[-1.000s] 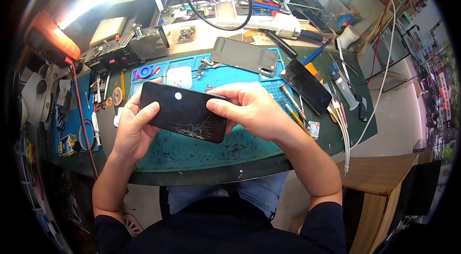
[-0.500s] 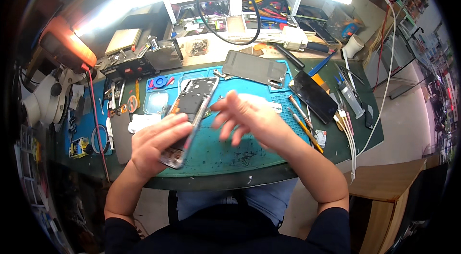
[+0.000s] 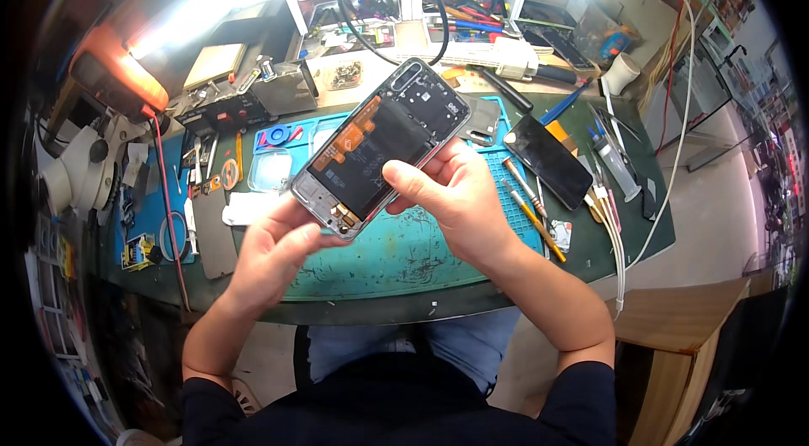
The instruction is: The person repairs a smartphone by connecting internal ribbon cables and testing the device. They use tweezers to align and press the connectors, then plug in a charging cable to verify the screen lights up and the device powers on.
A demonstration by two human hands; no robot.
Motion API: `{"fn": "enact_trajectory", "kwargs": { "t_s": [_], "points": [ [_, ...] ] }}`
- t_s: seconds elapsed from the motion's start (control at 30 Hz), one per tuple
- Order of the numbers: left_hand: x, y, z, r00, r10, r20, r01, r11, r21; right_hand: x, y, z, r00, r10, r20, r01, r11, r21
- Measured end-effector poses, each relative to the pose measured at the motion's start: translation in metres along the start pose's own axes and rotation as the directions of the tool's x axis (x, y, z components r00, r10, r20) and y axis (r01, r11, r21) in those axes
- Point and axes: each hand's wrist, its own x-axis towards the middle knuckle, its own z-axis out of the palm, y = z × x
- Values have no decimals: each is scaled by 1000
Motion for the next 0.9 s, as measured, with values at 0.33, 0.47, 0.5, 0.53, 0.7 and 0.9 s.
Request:
{"fn": "enact_trajectory", "kwargs": {
  "t_s": [0.33,0.47,0.5,0.53,0.7,0.9],
  "points": [
    [11,-14,19,972,-86,-219,59,990,-125,1,7,3,998,58,-20,-59,997,-53],
    [14,-14,18,961,-155,-229,113,976,-188,2,11,4,998,40,-44,-44,996,-82],
    [15,-14,18,959,-164,-231,116,971,-207,3,11,4,999,40,-35,-43,995,-91],
    [15,-14,17,957,-172,-233,119,967,-226,4,12,4,999,37,-35,-40,995,-94],
    [15,-15,14,960,-189,-205,134,957,-256,5,12,5,999,24,-31,-27,993,-114],
    [16,-17,12,962,-192,-193,130,947,-295,5,10,8,998,45,-46,-50,992,-119]
  ]
}}
